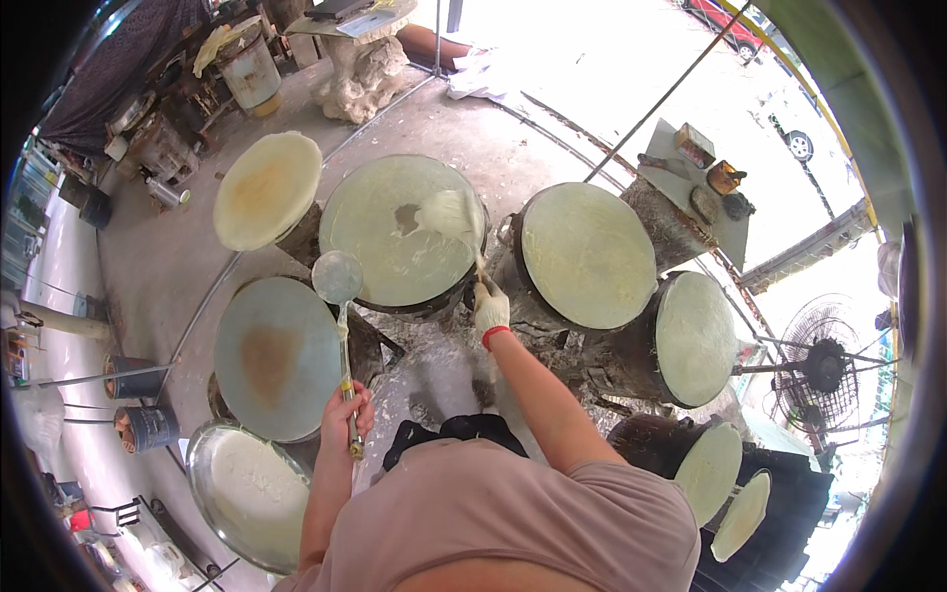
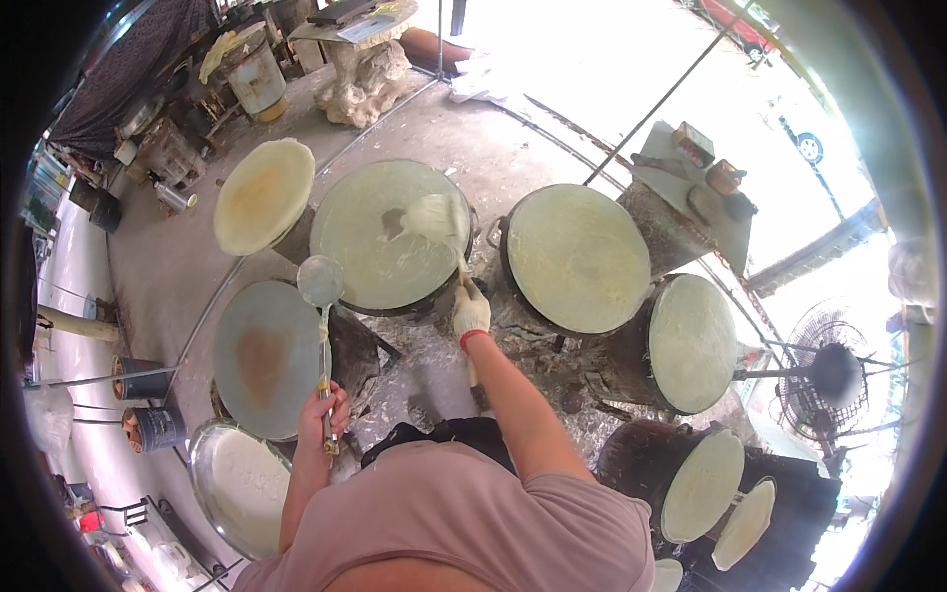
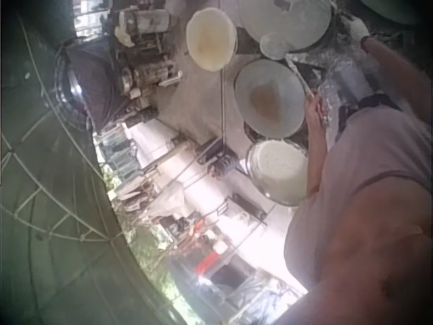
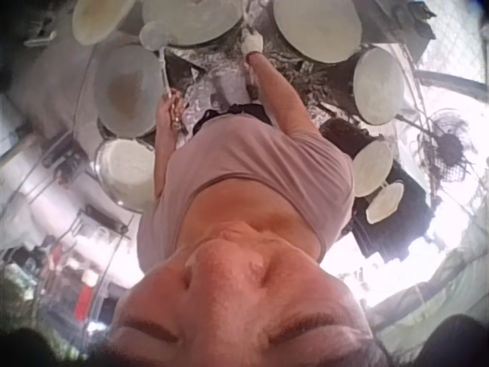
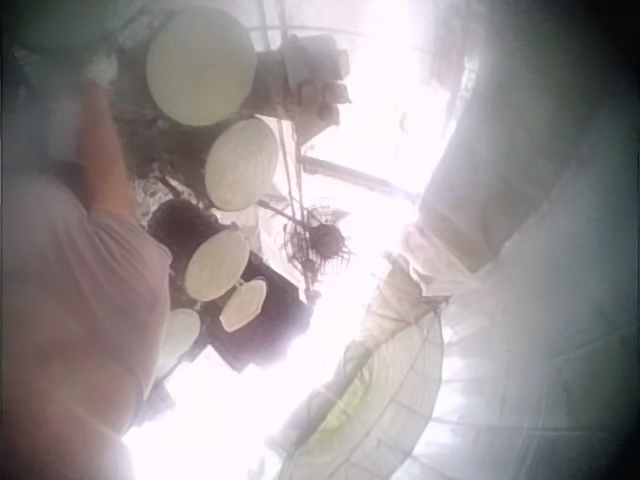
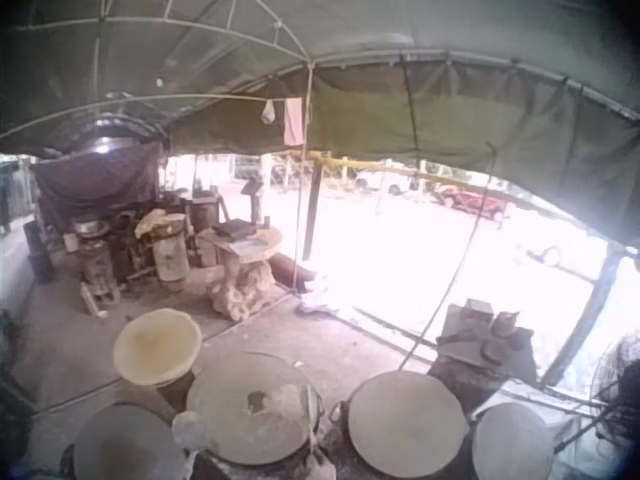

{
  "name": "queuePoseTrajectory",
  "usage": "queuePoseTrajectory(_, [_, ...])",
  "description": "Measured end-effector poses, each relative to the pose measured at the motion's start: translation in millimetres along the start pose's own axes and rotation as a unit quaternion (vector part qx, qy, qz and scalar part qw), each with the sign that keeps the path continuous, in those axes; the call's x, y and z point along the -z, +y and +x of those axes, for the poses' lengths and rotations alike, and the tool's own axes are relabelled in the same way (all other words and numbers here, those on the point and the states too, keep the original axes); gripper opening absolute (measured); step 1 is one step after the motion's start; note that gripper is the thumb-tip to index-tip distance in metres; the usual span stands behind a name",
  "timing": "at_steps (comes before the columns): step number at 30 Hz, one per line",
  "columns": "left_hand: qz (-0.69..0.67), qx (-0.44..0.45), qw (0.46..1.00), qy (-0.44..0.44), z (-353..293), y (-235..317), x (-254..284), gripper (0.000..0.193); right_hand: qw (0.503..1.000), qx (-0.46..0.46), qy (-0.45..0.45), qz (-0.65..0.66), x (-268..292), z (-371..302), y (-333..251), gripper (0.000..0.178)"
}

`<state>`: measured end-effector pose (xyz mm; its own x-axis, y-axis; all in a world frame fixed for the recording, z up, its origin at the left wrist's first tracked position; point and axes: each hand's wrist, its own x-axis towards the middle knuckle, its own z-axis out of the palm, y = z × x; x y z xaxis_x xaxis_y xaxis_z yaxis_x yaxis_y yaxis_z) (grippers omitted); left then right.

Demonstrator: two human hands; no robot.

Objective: The person scoops batter from a large metal bowl and pours it onto several hot, round griddles. They use a wooden stick to spread the batter into thin, circular crepes and flip them as they cook.

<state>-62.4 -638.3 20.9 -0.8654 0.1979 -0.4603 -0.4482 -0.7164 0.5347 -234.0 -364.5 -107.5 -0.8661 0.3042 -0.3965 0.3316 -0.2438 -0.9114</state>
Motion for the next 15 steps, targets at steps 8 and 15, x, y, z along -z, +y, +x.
queuePoseTrajectory(8, [0.001,0.02,1.0,0.013,18.1,-8.6,-12.2,0.017,0.985,0.114,-0.044,-0.123,23.0,54.6,-15.9,0.038])
queuePoseTrajectory(15, [-0.018,0.057,0.997,0.046,28.8,-26.7,-41.6,0.011,0.946,0.104,-0.191,-0.24,10.3,105.6,-24.0,0.033])
